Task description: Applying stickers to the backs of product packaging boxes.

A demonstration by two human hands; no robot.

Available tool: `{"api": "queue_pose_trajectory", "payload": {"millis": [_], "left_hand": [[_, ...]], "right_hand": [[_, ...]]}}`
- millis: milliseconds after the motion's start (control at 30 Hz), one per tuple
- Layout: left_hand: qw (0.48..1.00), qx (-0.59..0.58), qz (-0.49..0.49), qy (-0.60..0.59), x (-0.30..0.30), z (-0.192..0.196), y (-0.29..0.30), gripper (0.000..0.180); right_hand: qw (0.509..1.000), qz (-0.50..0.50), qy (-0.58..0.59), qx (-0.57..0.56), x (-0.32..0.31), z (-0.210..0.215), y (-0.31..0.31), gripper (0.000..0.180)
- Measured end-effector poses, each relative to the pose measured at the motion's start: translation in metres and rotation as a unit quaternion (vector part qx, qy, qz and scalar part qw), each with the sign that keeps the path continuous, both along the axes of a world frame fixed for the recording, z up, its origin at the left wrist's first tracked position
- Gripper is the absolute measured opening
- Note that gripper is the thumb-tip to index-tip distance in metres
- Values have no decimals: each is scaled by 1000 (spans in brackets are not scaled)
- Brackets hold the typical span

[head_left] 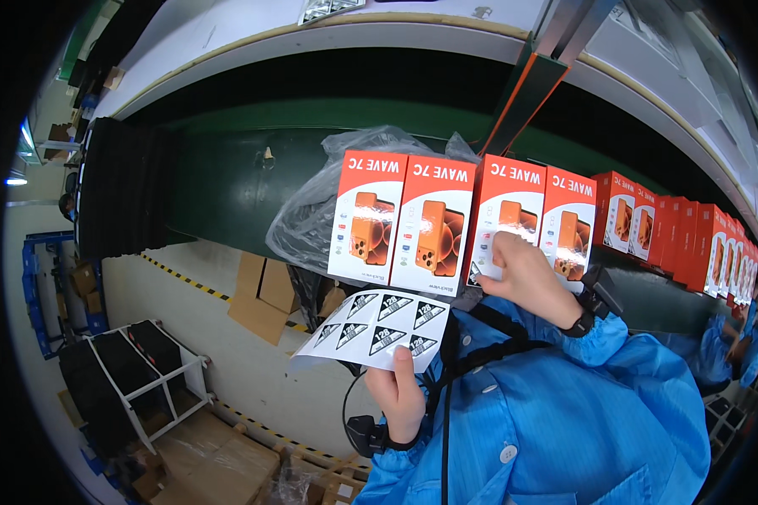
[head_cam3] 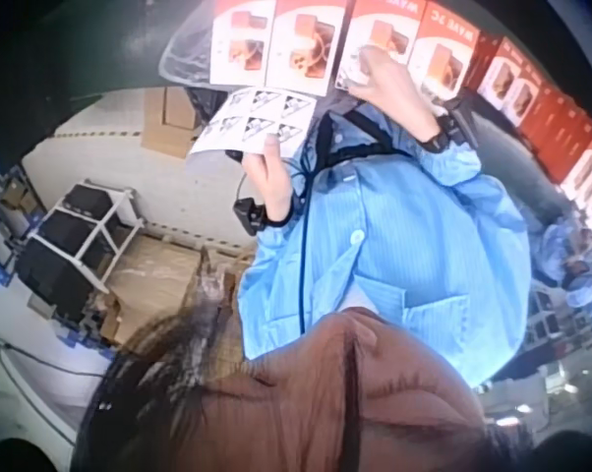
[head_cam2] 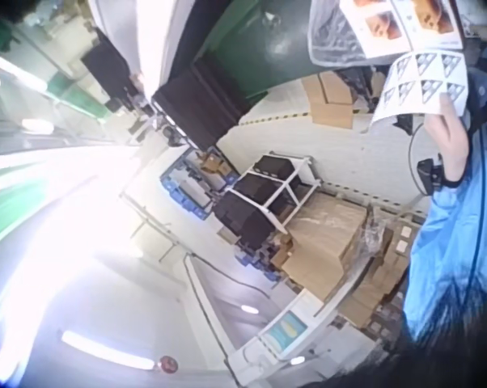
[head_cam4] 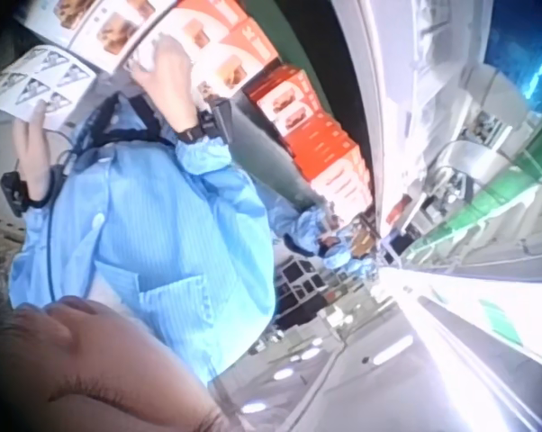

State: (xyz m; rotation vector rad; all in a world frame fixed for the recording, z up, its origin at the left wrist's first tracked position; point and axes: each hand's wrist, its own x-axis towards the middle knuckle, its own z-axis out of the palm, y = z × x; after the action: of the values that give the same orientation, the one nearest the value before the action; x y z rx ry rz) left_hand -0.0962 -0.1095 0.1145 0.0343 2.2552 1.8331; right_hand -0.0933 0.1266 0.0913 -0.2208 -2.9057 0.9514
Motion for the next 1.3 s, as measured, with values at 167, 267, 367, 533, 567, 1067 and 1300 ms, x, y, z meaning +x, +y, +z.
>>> {"api": "queue_pose_trajectory", "payload": {"millis": [167, 267, 367, 533, 567, 1067, 1300], "left_hand": [[977, 182, 7, -115, 9, 10, 15, 20], [984, 131, -67, -103, 12, 15, 34, 17], [952, -39, -301, -30, 9, 41, 19, 8], [877, -258, -152, 376, 7, 79, 40, 16], [876, -260, -148, 377, 9, 76, 43, 16], [991, 125, -47, 20, 40, 38, 15, 12], [993, 62, -97, 32, 7, 35, -13, 18]], "right_hand": [[849, 77, -162, -497, 18, 32, -14, 39], [750, -9, -91, -655, 21, 42, -31, 29], [755, -4, -86, -650, 26, 40, -11, 24], [928, 258, -12, -267, 36, 62, 7, 20], [923, 264, -8, -281, 38, 67, 6, 19], [937, 161, 146, -274, 53, 71, -43, 22], [920, 152, 28, -360, 23, 69, -63, 12]]}}
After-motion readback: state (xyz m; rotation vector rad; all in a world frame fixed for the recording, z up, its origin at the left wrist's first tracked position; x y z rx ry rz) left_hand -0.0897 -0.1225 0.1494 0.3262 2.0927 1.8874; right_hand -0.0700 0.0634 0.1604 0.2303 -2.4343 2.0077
